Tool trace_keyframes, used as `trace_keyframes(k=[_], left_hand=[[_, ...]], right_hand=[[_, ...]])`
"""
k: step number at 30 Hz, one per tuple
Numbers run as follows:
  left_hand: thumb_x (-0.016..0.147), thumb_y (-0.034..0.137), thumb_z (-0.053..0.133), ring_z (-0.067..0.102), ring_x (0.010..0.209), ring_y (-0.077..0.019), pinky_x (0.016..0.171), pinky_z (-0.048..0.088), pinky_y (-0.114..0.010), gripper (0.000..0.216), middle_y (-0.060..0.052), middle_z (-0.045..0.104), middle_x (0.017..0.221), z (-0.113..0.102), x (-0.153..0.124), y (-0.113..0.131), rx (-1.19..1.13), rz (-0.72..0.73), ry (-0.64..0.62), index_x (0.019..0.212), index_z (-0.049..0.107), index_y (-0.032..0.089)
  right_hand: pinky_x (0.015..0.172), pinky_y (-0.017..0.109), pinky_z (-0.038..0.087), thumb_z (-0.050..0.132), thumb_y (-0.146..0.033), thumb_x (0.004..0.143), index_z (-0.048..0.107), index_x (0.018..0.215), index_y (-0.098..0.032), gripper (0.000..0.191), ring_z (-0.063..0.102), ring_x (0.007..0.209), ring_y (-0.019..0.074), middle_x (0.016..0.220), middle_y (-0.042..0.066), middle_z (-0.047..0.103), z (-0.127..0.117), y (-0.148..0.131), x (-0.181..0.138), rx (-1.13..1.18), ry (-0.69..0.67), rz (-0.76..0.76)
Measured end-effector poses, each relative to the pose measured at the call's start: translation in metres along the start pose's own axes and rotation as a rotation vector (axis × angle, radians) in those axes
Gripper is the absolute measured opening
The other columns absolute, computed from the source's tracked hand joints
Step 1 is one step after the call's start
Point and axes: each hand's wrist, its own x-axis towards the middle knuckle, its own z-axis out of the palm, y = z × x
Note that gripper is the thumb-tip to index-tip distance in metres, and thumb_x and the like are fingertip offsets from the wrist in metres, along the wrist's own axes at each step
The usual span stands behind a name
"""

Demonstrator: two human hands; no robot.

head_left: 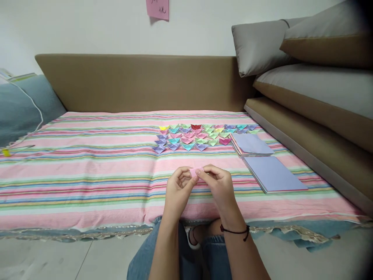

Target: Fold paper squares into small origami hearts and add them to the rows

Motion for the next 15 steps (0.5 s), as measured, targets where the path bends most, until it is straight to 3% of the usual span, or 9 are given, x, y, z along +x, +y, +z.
trace_keyframes(k=[4, 9, 12, 15], left_hand=[[0.066, 0.028, 0.072, 0.057, 0.062, -0.0099, 0.058, 0.046, -0.02, 0.022, 0.0, 0.061, 0.067, 0.0036, -0.0006, -0.0004, 0.025, 0.021, -0.031, 0.08, 0.061, 0.015], [0.067, 0.028, 0.071, 0.051, 0.054, -0.0088, 0.054, 0.041, -0.02, 0.018, 0.003, 0.056, 0.056, 0.0015, -0.0014, -0.0022, 0.069, 0.038, 0.085, 0.067, 0.058, 0.015], [0.068, 0.025, 0.069, 0.047, 0.054, -0.0081, 0.054, 0.038, -0.019, 0.018, 0.004, 0.051, 0.055, -0.0024, -0.0009, -0.0038, 0.048, 0.084, 0.159, 0.063, 0.054, 0.016], [0.069, 0.025, 0.068, 0.046, 0.055, -0.0086, 0.055, 0.038, -0.02, 0.017, 0.004, 0.049, 0.055, -0.0054, 0.0, -0.0041, 0.061, 0.096, 0.159, 0.063, 0.055, 0.016]], right_hand=[[0.056, 0.025, 0.047, 0.069, -0.027, 0.069, 0.064, 0.059, -0.018, 0.014, 0.057, 0.06, 0.0145, 0.063, 0.0, 0.06, 0.0006, -0.002, -0.0006, -0.033, 0.036, -0.028], [0.062, 0.027, 0.05, 0.065, -0.029, 0.073, 0.066, 0.065, -0.018, 0.013, 0.061, 0.068, 0.0169, 0.068, 0.001, 0.065, 0.0037, -0.0024, -0.0009, -0.092, 0.04, -0.05], [0.071, 0.03, 0.052, 0.067, -0.029, 0.072, 0.068, 0.077, -0.018, 0.012, 0.064, 0.075, 0.0185, 0.076, 0.003, 0.069, 0.0041, -0.0004, -0.0007, -0.043, 0.017, 0.013], [0.069, 0.029, 0.053, 0.072, -0.025, 0.067, 0.069, 0.079, -0.018, 0.014, 0.065, 0.072, 0.0176, 0.076, 0.003, 0.07, 0.0033, 0.0031, -0.0002, 0.005, -0.054, 0.063]])
